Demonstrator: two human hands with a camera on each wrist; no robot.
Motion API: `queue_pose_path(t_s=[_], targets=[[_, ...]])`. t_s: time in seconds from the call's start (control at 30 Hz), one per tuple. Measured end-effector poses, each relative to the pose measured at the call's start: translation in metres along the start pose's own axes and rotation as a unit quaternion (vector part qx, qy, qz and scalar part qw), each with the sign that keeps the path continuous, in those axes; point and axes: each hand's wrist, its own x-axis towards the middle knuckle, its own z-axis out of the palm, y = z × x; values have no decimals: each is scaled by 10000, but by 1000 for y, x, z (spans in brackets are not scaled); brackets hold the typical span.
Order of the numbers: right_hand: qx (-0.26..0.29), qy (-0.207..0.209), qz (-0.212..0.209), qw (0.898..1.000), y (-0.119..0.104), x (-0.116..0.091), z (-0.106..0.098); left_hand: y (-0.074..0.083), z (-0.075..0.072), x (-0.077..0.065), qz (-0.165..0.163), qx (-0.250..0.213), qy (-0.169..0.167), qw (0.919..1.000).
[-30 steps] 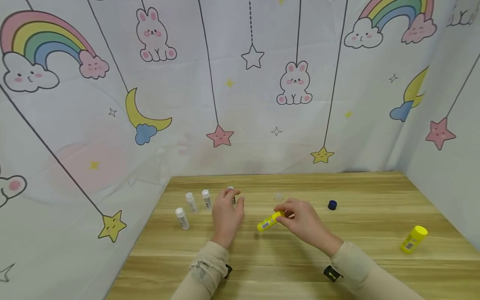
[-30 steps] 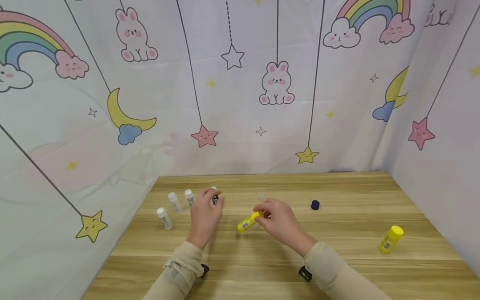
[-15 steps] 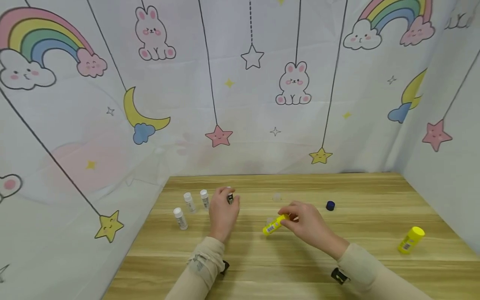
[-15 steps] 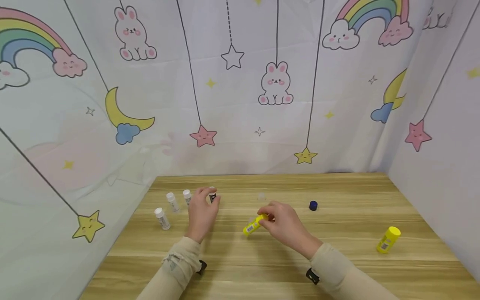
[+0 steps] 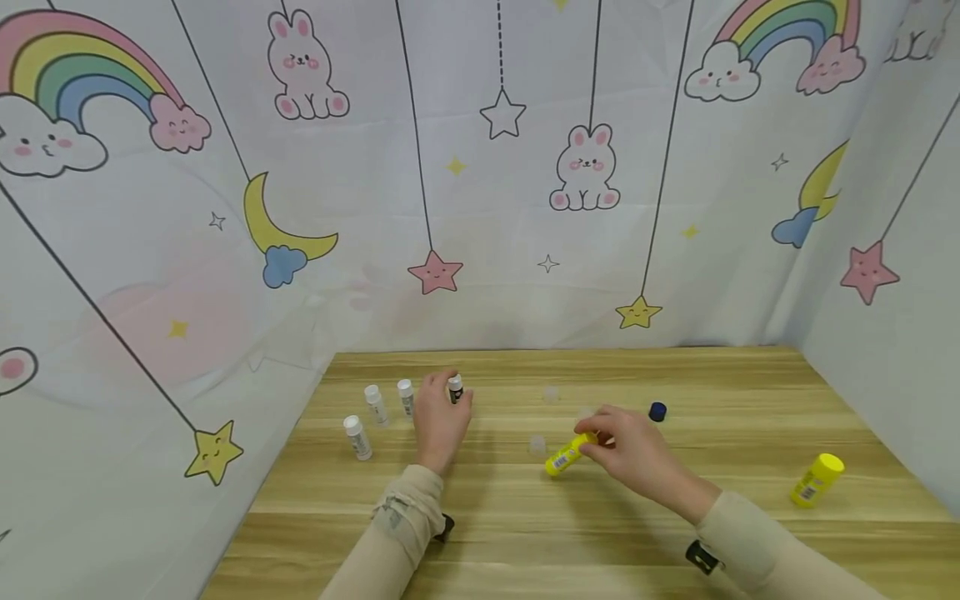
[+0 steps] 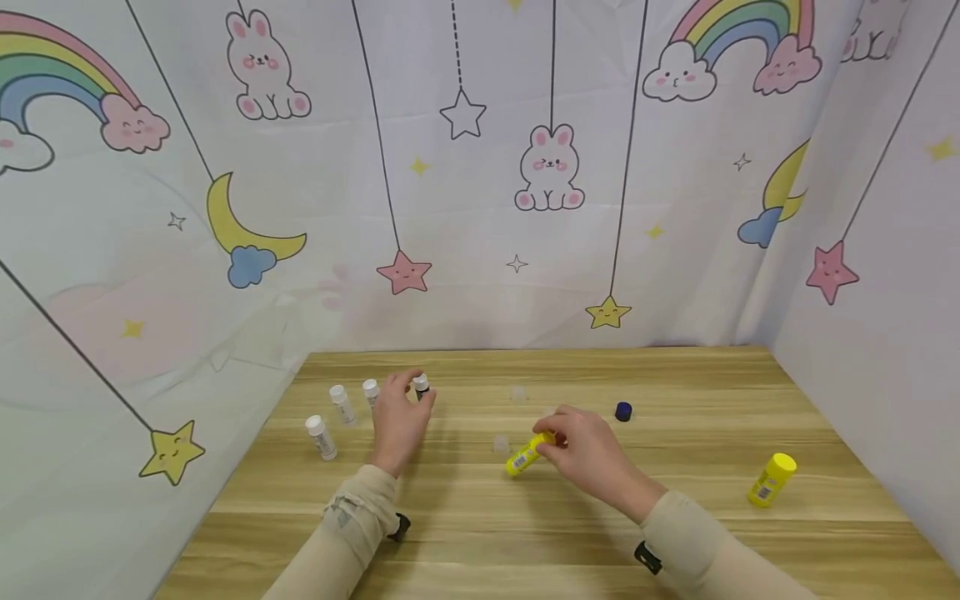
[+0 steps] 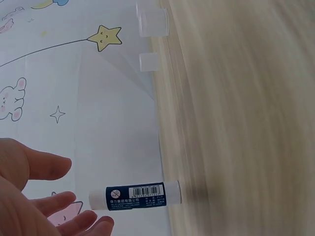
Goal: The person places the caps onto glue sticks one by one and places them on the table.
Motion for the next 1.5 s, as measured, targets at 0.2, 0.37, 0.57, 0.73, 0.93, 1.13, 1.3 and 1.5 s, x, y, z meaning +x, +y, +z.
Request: queue_pose_path(t_s=[0.2, 0.37, 0.57, 0.73, 0.93, 1.13, 1.3, 1.5], targets=[[-163, -16, -93, 9998, 7, -5, -6, -5, 2, 3, -235, -101, -43, 9997], [-303, -12, -138, 9994, 11, -9, -12, -9, 4, 4, -366, -157, -71, 9992], [-497, -78, -48, 9987, 15, -17, -19, -14, 7, 4, -602, -308, -121, 9976], [-695, -90, 70, 9975, 22, -24, -27, -18, 10, 4, -758, -400, -125, 9962], [-916, -51, 78, 9958, 29, -30, -39, -20, 10, 9, -963, -502, -135, 9940], [-1010, -40, 68, 9949, 35, -36, -49, -23, 11, 12, -1111, -498, -120, 9925], [-1150, 10, 40, 9934, 39, -40, -54, -27, 13, 13, -1090, -505, -162, 9926], [-1194, -21, 26, 9928, 42, -43, -60, -28, 16, 14, -1115, -508, -247, 9922]])
